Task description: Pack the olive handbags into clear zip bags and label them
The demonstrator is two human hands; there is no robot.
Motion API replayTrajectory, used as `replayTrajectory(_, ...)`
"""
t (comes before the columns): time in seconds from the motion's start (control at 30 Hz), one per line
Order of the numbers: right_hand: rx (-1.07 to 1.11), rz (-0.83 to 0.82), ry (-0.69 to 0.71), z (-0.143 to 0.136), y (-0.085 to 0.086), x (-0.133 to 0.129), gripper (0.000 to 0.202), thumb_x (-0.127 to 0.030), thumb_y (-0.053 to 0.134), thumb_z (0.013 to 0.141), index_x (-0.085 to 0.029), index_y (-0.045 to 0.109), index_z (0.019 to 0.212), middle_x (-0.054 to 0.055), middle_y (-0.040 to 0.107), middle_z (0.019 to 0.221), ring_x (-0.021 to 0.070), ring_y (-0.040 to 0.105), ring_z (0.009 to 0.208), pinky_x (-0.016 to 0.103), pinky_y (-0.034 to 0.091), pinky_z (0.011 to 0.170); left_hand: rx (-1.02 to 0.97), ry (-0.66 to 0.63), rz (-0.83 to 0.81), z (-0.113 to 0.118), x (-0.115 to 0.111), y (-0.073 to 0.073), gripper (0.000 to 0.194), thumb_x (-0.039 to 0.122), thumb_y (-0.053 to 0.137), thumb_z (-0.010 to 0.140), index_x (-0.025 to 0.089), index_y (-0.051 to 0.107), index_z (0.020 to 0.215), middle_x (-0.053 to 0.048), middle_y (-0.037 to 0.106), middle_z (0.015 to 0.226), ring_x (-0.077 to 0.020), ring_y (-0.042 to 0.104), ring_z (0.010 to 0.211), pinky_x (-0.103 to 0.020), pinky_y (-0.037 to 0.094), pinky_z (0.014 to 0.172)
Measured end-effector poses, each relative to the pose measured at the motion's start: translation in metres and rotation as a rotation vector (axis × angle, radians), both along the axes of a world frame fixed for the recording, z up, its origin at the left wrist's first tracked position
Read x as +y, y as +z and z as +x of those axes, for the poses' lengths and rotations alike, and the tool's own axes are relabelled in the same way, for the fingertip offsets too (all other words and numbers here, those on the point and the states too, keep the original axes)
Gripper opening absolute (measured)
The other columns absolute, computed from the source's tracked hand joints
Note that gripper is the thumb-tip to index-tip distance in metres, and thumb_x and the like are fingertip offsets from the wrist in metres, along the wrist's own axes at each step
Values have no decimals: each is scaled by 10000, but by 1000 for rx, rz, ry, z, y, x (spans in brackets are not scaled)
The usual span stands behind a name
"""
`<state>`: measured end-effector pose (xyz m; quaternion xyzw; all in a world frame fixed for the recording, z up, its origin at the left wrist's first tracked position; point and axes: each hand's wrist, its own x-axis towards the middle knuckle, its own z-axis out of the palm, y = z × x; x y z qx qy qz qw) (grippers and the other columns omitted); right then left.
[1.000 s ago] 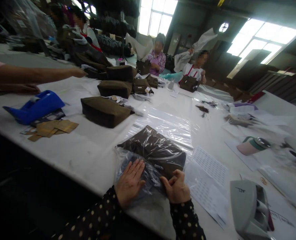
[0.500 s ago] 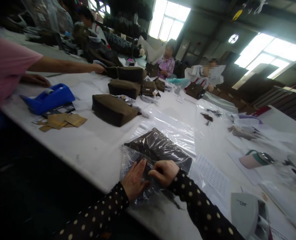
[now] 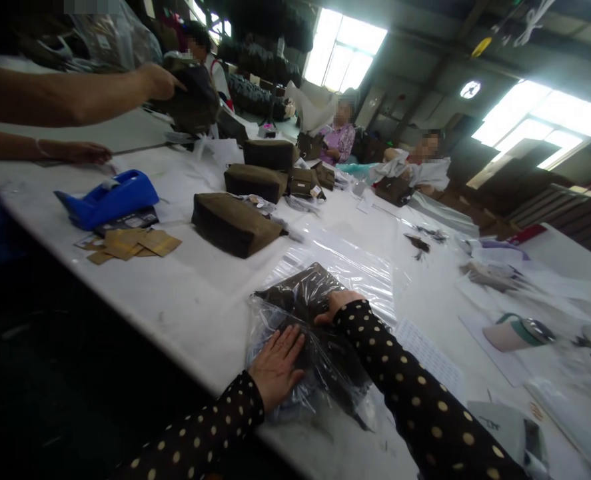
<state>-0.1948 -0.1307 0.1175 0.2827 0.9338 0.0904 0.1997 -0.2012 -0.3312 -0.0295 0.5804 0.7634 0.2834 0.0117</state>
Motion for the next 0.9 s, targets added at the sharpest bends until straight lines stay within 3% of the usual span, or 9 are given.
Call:
replayTrajectory(0.17, 362, 12, -181, 36, 23, -3, 306, -487, 548, 747, -207, 546, 869, 28, 639, 730, 207, 604, 687, 315, 442, 604, -14, 0, 85, -2, -3, 2, 608, 430, 440, 855, 156, 276, 1372, -95, 264, 1453, -234, 210, 1338, -416, 229, 1078)
replayTrajectory(0.23, 612, -82, 30, 64, 18, -36, 199, -391, 523, 796, -199, 537, 843, 11, 613, 698, 152, 570, 616, 270, 430, 572, -70, 70, 195, -6, -10, 4, 534, 366, 473, 850, 167, 356, 1332, -104, 289, 1440, -257, 212, 1334, -440, 229, 1075)
replayTrajectory(0.3, 737, -207, 398, 94, -2, -79, 130, -287, 477, 833, -193, 548, 779, 21, 592, 688, 134, 546, 619, 247, 420, 564, -245, 250, 341, -15, -19, 6, 473, 319, 518, 826, 185, 433, 1272, -109, 303, 1426, -285, 220, 1326, -470, 220, 1072)
replayTrajectory(0.43, 855, -31, 706, 140, -73, -143, 322, -132, 317, 882, -202, 619, 966, 58, 642, 954, 201, 554, 948, 331, 406, 822, -1094, 687, 458, -40, -27, 17, 461, 288, 620, 746, 186, 470, 1171, -127, 421, 1304, -269, 466, 1144, -405, 419, 929)
replayTrajectory(0.57, 966, 171, 585, 149, -113, -139, 354, -115, 339, 869, -238, 623, 1040, 41, 642, 1050, 235, 450, 1156, 427, 268, 1012, -1890, 621, 224, -56, -20, 51, 273, 283, 536, 808, 148, 494, 1041, -77, 583, 935, -128, 587, 625, -236, 487, 529)
replayTrajectory(0.63, 1054, 127, 617, 146, -101, -121, 305, -105, 377, 858, -215, 635, 978, 33, 667, 995, 221, 494, 1119, 445, 273, 1026, -2212, 457, 154, -54, -17, 74, 204, 268, 505, 829, 136, 513, 984, -48, 586, 835, -91, 547, 526, -193, 441, 457)
replayTrajectory(0.73, 1214, -67, 584, 143, -50, -89, 211, -193, 418, 858, -178, 629, 870, 44, 693, 862, 203, 622, 897, 387, 468, 865, -2288, 257, 249, -47, -18, 103, 235, 257, 514, 827, 159, 508, 1041, -59, 616, 890, -83, 552, 518, -181, 428, 452)
replayTrajectory(0.77, 1270, -101, 440, 144, -27, -77, 206, -268, 441, 853, -177, 626, 845, 55, 693, 817, 209, 640, 818, 367, 513, 770, -2254, 226, 288, -45, -18, 110, 254, 260, 526, 820, 167, 510, 1056, -64, 625, 902, -84, 554, 517, -187, 432, 459)
replayTrajectory(0.9, 1455, -161, -610, 176, 56, -39, 337, -499, 518, 772, -173, 605, 762, 97, 667, 698, 258, 645, 674, 383, 534, 607, -2105, 194, 335, -37, -17, 116, 240, 263, 619, 747, 131, 589, 945, -50, 635, 748, -83, 534, 491, -187, 427, 466)
